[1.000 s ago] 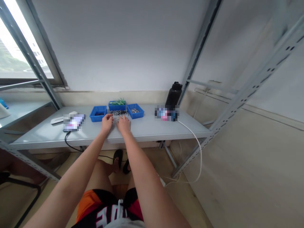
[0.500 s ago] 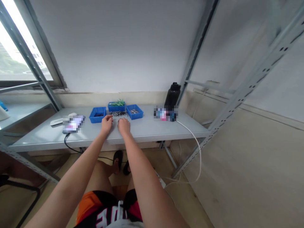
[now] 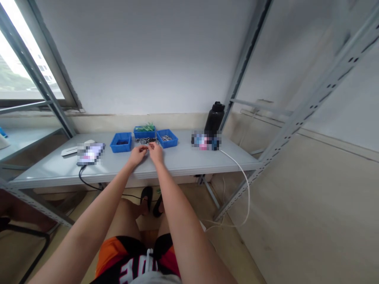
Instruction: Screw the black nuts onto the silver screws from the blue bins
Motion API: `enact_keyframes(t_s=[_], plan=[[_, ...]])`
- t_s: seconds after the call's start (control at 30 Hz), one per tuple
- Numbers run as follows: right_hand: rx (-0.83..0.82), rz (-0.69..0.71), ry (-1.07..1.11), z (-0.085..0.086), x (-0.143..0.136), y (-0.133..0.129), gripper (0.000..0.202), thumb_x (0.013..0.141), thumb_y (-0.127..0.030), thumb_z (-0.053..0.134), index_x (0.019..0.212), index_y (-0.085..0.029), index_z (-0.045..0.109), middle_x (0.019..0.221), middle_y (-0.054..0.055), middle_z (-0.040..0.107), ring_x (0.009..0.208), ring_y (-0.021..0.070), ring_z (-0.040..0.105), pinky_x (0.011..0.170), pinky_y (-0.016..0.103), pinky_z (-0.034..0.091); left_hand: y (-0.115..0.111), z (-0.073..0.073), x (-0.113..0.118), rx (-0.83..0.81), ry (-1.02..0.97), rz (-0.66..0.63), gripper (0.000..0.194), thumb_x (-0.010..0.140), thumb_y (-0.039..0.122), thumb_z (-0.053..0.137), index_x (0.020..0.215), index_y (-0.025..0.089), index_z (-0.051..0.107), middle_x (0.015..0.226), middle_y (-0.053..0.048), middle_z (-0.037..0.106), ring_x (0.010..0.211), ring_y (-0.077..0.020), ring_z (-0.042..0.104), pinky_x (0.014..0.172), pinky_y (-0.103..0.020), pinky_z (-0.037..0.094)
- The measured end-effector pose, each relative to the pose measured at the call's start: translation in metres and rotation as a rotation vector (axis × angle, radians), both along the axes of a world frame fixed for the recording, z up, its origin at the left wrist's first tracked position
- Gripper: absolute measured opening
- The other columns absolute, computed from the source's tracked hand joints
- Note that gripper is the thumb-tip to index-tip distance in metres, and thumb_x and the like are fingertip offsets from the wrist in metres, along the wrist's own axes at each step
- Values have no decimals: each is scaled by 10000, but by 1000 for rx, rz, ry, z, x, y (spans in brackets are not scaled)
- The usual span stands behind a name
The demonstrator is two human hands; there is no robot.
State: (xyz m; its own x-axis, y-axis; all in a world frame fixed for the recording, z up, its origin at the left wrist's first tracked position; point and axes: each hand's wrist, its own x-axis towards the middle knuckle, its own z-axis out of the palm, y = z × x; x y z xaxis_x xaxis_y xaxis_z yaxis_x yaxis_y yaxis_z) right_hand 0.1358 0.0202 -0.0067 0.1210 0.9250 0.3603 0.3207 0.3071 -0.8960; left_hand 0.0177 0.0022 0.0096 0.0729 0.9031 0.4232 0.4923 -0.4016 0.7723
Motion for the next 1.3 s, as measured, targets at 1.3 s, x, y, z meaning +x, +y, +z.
enact_keyframes(t_s=[1.3], plan=[[-23, -27, 49, 0, 3, -1, 273, 872, -259, 498, 1097, -181, 632, 1019, 75, 727, 952, 169, 678, 851, 313, 517, 5, -1, -6, 1, -173, 119, 148, 767, 268, 568, 767, 161, 671, 702, -49, 673, 689, -184, 612, 725, -301, 489]])
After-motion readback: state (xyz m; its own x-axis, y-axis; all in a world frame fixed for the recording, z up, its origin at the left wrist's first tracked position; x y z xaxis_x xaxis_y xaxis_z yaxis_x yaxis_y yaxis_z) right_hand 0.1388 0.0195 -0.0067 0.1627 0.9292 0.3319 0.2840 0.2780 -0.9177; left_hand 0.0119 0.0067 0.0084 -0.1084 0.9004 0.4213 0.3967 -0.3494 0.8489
